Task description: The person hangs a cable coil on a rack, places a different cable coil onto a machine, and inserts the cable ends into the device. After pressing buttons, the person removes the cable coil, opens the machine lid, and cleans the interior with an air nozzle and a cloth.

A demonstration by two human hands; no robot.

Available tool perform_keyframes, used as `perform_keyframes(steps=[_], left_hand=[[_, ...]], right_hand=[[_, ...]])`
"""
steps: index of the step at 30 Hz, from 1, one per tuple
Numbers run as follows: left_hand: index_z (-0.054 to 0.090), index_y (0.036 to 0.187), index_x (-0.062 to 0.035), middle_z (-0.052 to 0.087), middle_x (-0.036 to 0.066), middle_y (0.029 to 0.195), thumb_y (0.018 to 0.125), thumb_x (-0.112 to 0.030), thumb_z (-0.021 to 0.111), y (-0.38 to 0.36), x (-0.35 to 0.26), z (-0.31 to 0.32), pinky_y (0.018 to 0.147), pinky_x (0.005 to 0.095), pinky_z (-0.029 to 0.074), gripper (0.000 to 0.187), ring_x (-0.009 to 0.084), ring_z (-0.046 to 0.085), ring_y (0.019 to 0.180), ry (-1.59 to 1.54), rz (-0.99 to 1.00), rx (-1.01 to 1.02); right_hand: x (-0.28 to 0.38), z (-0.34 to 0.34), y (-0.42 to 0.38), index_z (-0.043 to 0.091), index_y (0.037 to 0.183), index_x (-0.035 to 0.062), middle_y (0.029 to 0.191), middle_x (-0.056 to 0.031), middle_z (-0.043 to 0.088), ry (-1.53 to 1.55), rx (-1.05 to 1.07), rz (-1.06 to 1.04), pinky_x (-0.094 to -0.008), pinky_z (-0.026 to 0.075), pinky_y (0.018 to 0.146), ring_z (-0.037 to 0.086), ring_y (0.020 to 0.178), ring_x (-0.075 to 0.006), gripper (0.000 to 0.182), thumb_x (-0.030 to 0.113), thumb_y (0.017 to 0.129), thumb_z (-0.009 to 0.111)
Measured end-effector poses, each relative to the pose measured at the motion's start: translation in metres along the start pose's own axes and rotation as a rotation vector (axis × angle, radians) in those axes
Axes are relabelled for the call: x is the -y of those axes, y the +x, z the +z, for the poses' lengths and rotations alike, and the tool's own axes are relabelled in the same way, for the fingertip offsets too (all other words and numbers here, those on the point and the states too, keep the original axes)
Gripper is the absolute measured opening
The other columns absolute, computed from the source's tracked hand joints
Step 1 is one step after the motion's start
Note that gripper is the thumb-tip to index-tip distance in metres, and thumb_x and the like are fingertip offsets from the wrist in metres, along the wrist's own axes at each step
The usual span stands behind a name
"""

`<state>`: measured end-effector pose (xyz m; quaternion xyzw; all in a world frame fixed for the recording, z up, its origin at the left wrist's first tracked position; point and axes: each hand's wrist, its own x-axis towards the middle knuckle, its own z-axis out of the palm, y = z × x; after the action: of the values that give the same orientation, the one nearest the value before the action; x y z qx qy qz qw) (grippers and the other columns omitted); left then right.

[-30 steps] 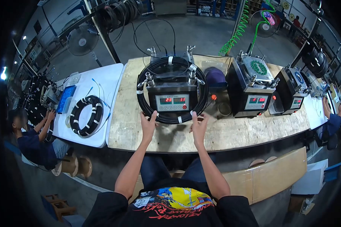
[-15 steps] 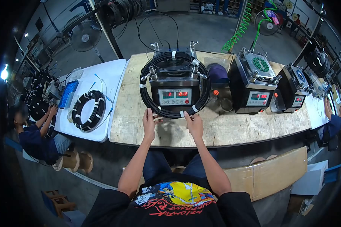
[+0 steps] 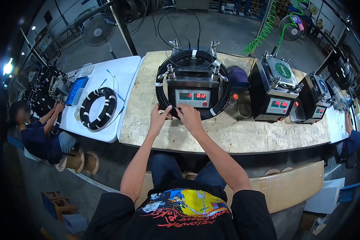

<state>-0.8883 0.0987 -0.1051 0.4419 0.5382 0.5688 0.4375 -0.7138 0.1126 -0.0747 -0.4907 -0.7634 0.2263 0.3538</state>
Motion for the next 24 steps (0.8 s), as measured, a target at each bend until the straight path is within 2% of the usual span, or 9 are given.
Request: perform_keyframes(steps=[2, 5, 10, 13, 16, 17, 22, 24], left_hand=[[0.052, 0.108, 0.0026, 0.064, 0.011, 0.099, 0.098, -0.020, 0.074, 0.002, 0.002, -0.005, 0.057, 0.0274, 0.061, 0.033, 0.0156, 0.071, 0.072, -0.021, -0.010, 0.065], [0.051, 0.103, 0.0035, 0.069, 0.012, 0.094, 0.096, -0.020, 0.076, -0.003, -0.002, 0.005, 0.054, 0.0300, 0.061, 0.035, 0.0163, 0.072, 0.069, -0.008, 0.095, -0.035], [0.048, 0.104, 0.0009, 0.067, 0.011, 0.095, 0.096, -0.020, 0.076, -0.009, -0.008, 0.010, 0.055, 0.0311, 0.062, 0.036, 0.0162, 0.071, 0.075, -0.136, 0.036, -0.030], [0.047, 0.105, -0.0005, 0.064, 0.010, 0.097, 0.094, -0.021, 0.078, -0.008, -0.008, 0.009, 0.060, 0.0318, 0.063, 0.039, 0.0162, 0.070, 0.080, -0.198, 0.008, -0.007], [0.048, 0.106, -0.0022, 0.061, 0.009, 0.100, 0.092, -0.025, 0.081, -0.005, -0.006, 0.004, 0.068, 0.0328, 0.063, 0.043, 0.0158, 0.068, 0.082, -0.174, -0.049, 0.016], [0.048, 0.106, -0.0023, 0.060, 0.009, 0.100, 0.091, -0.025, 0.082, -0.005, -0.005, 0.004, 0.069, 0.0327, 0.062, 0.044, 0.0155, 0.068, 0.082, -0.177, -0.058, 0.015], [0.047, 0.106, -0.0018, 0.059, 0.008, 0.095, 0.093, -0.024, 0.080, -0.010, -0.003, 0.013, 0.068, 0.0311, 0.060, 0.042, 0.0149, 0.067, 0.082, -0.217, -0.054, -0.030], [0.050, 0.108, -0.0004, 0.062, 0.009, 0.097, 0.095, -0.024, 0.078, -0.006, -0.004, 0.009, 0.068, 0.0303, 0.060, 0.040, 0.0148, 0.067, 0.080, -0.145, -0.065, -0.014]], right_hand=[[-0.003, 0.003, 0.002, 0.068, 0.101, 0.0017, 0.091, -0.0158, 0.072, 0.041, -0.011, -0.003, -0.0441, 0.055, 0.070, 0.071, 0.082, -0.0365, 0.015, 0.014, 0.093, 0.069], [0.001, 0.005, 0.000, 0.064, 0.094, -0.0007, 0.089, -0.0167, 0.071, 0.142, 0.001, 0.009, -0.0447, 0.054, 0.069, 0.070, 0.081, -0.0373, 0.013, 0.011, 0.091, 0.068], [0.001, 0.016, -0.003, 0.061, 0.090, -0.0020, 0.085, -0.0180, 0.068, 0.233, -0.002, 0.002, -0.0462, 0.050, 0.069, 0.067, 0.079, -0.0391, 0.012, 0.009, 0.088, 0.068], [0.005, 0.022, -0.010, 0.063, 0.092, -0.0036, 0.081, -0.0176, 0.065, 0.157, -0.075, -0.041, -0.0436, 0.050, 0.066, 0.064, 0.072, -0.0366, 0.013, 0.008, 0.091, 0.068], [0.012, 0.024, -0.019, 0.063, 0.095, -0.0019, 0.089, -0.0180, 0.064, -0.057, -0.066, -0.160, -0.0477, 0.052, 0.071, 0.066, 0.082, -0.0384, 0.012, 0.010, 0.094, 0.064], [0.013, 0.024, -0.021, 0.062, 0.099, 0.0003, 0.096, -0.0175, 0.062, -0.155, 0.025, -0.115, -0.0504, 0.053, 0.076, 0.066, 0.092, -0.0379, 0.013, 0.012, 0.096, 0.061], [0.013, 0.022, -0.019, 0.060, 0.103, 0.0014, 0.096, -0.0147, 0.061, -0.161, -0.035, -0.196, -0.0468, 0.054, 0.078, 0.063, 0.096, -0.0350, 0.012, 0.011, 0.096, 0.060], [0.012, 0.025, -0.018, 0.060, 0.103, 0.0012, 0.096, -0.0142, 0.061, -0.195, -0.040, -0.202, -0.0461, 0.054, 0.078, 0.063, 0.095, -0.0347, 0.012, 0.011, 0.095, 0.061]])
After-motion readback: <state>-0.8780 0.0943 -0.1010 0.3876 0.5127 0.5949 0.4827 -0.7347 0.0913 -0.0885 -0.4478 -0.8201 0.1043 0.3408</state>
